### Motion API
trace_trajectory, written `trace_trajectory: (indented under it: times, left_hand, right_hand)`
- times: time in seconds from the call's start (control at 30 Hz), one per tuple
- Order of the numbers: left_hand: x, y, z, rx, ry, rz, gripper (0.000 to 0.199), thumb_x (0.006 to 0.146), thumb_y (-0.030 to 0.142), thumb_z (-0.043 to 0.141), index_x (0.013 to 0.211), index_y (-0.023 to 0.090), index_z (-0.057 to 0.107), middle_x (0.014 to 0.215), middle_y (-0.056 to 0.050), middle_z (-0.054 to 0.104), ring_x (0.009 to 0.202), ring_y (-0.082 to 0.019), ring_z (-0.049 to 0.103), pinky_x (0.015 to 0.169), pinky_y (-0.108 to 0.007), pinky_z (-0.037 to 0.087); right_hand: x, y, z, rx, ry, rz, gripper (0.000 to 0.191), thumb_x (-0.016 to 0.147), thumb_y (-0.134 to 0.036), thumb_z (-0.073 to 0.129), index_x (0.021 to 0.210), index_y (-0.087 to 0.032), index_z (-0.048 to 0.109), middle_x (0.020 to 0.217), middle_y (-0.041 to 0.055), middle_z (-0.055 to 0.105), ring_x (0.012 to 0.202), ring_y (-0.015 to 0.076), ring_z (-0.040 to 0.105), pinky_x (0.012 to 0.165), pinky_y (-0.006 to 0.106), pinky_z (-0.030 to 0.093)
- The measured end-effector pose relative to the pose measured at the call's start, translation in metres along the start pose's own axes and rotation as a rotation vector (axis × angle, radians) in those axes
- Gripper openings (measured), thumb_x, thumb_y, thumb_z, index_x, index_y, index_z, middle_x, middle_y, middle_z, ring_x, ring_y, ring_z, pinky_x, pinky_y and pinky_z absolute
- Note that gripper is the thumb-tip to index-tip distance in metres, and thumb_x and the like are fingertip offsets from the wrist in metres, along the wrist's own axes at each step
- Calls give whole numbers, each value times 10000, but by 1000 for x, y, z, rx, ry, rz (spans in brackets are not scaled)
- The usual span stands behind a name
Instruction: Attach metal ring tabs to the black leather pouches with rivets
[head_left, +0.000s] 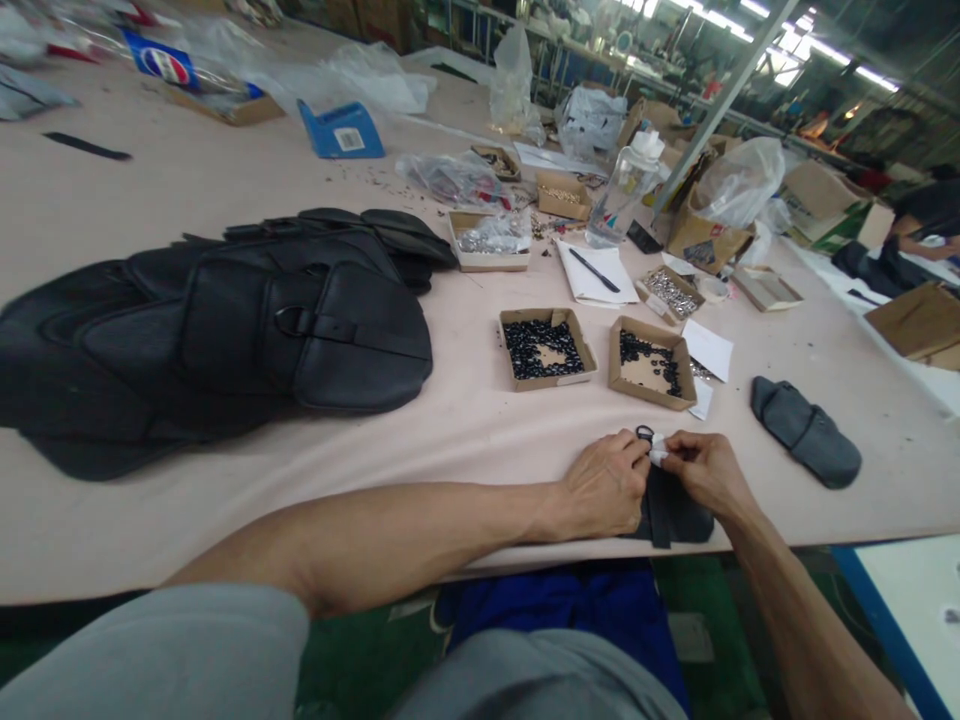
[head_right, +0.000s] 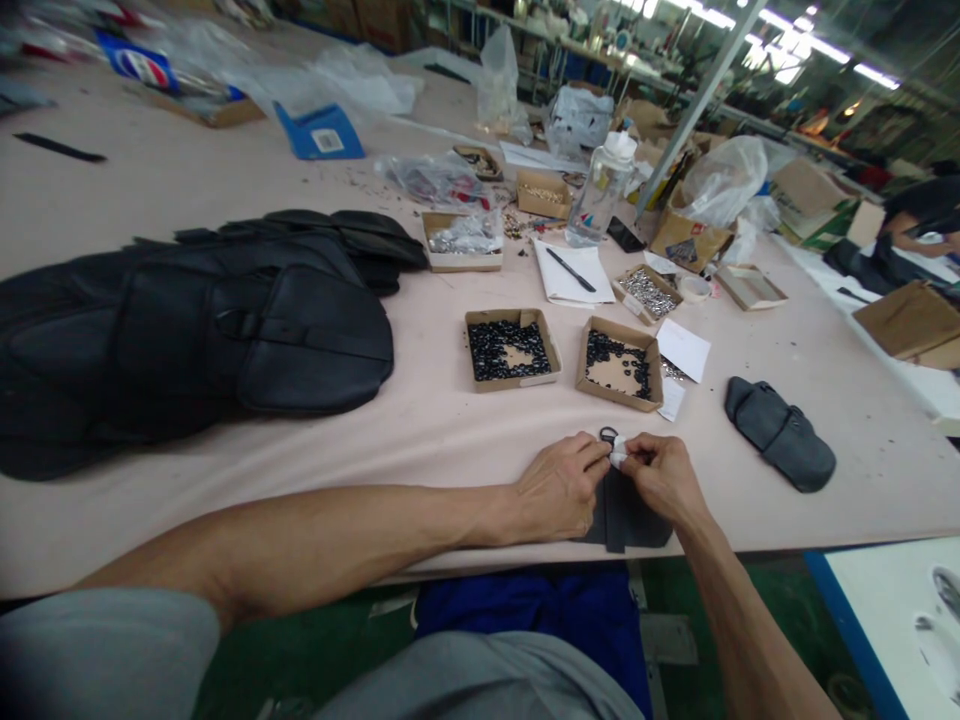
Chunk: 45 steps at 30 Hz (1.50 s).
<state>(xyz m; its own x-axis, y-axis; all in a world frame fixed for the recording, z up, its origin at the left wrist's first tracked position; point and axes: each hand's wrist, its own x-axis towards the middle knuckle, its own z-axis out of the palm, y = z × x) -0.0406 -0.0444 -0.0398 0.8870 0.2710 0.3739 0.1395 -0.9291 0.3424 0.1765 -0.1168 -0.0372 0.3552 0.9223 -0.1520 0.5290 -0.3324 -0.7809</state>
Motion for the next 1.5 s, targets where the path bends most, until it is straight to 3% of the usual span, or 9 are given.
trace_trajectory:
  times: [0.27,0.4,0.5,0.67,0.8,0.9,1.07,1.27,1.5]
  left_hand:
    - [0,1,0,-16,-3,-19,320,878,274,583,1120,72,637,1147,-175,589,1064,-290,517,910,-407,484]
    - [0,1,1,-8,-20,-31,327,888,273,574,1129,61,639,1115,-177,581,1072,-295,510,913,-408,475]
    - [0,2,0,2,-18,-27,355,870,270,595,1138,42,637,1103,-183,578,1087,-304,501,919,-411,472]
    - [-1,3,-3,5,-10,-18,339,861,252,604,1128,46,638,1095,-183,583,1092,-309,497,904,-413,476]
    - [-1,3,-3,12,-11,-12,317,866,252,604,1117,61,640,1097,-183,580,1081,-305,497,894,-411,478]
    - [0,3,-5,9,-16,-16,290,869,250,600,1092,70,644,1100,-183,577,1075,-302,495,887,-410,480]
    - [0,4,-6,23,-40,-23,301,876,258,595,1107,69,639,1106,-195,578,1078,-307,486,861,-411,481]
    - [1,2,-4,21,-41,-3,330,883,257,582,1141,59,632,1121,-190,574,1060,-302,489,882,-420,465]
    - [1,2,-6,42,-59,-16,360,873,277,597,1157,59,635,1149,-197,574,1070,-306,488,866,-415,458]
  right_hand:
    - [11,-19,-5,-31,-31,128,157,622,-291,730,637,-157,649,565,-30,530,546,121,401,501,267,259]
    - [21,-28,-8,-154,-84,130,84,589,-239,653,586,-169,605,540,-35,505,525,114,383,486,268,220]
    - [22,-31,-7,-262,-108,14,48,611,-217,616,595,-182,587,554,-31,502,545,129,429,499,269,267]
    - [2,-26,0,-269,-53,-260,61,758,-209,586,787,-202,639,714,11,590,665,178,531,619,298,407]
    - [-12,-19,2,-294,7,-383,23,823,-216,577,802,-227,576,729,9,538,684,189,502,636,310,392]
    - [-13,-13,-2,-230,-21,-303,72,844,-240,595,787,-226,554,702,-13,500,666,176,465,625,301,365]
    - [-4,-4,-9,16,-107,-141,142,829,-324,686,828,-191,638,778,4,592,738,186,536,671,291,400]
    - [3,-8,-9,-73,-143,-95,189,806,-360,699,854,-177,692,755,16,624,684,180,505,635,294,382]
    - [9,-9,-11,-21,-225,-95,119,782,-276,672,843,-175,686,734,-4,607,670,164,484,635,288,369]
